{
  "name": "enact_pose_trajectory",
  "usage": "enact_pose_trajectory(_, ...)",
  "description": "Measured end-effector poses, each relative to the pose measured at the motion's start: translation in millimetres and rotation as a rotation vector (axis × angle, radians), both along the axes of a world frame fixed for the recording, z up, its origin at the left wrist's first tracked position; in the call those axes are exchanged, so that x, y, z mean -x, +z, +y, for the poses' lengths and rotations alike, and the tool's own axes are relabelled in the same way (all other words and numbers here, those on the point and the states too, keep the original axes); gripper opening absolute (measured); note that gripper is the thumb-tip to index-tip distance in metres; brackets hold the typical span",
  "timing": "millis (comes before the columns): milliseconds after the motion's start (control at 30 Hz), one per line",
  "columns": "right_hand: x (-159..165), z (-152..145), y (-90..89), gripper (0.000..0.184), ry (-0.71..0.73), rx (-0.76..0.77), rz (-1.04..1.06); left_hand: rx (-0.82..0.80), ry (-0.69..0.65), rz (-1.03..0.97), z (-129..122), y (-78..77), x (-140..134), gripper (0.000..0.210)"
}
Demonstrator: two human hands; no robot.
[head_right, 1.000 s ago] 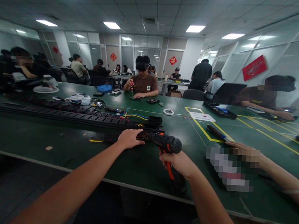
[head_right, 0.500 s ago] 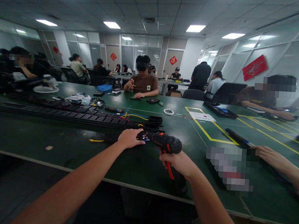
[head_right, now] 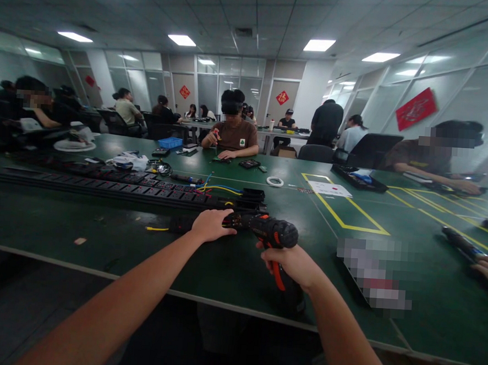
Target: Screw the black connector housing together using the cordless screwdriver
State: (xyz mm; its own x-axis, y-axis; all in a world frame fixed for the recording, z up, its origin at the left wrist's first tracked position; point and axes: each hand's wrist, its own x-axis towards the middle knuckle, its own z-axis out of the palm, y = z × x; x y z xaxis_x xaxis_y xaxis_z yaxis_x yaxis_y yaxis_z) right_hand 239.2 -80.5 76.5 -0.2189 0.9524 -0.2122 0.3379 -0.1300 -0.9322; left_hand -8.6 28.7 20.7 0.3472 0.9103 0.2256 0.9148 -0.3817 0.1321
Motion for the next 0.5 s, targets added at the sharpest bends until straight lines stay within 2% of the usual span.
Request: enact_pose_trajectory(500, -2.6, 3.6, -5.9, 0.02, 0.04, -0.006, 0.032, -0.011, -0.005, -0.002, 1.5, -3.5, -0.4, 0.078)
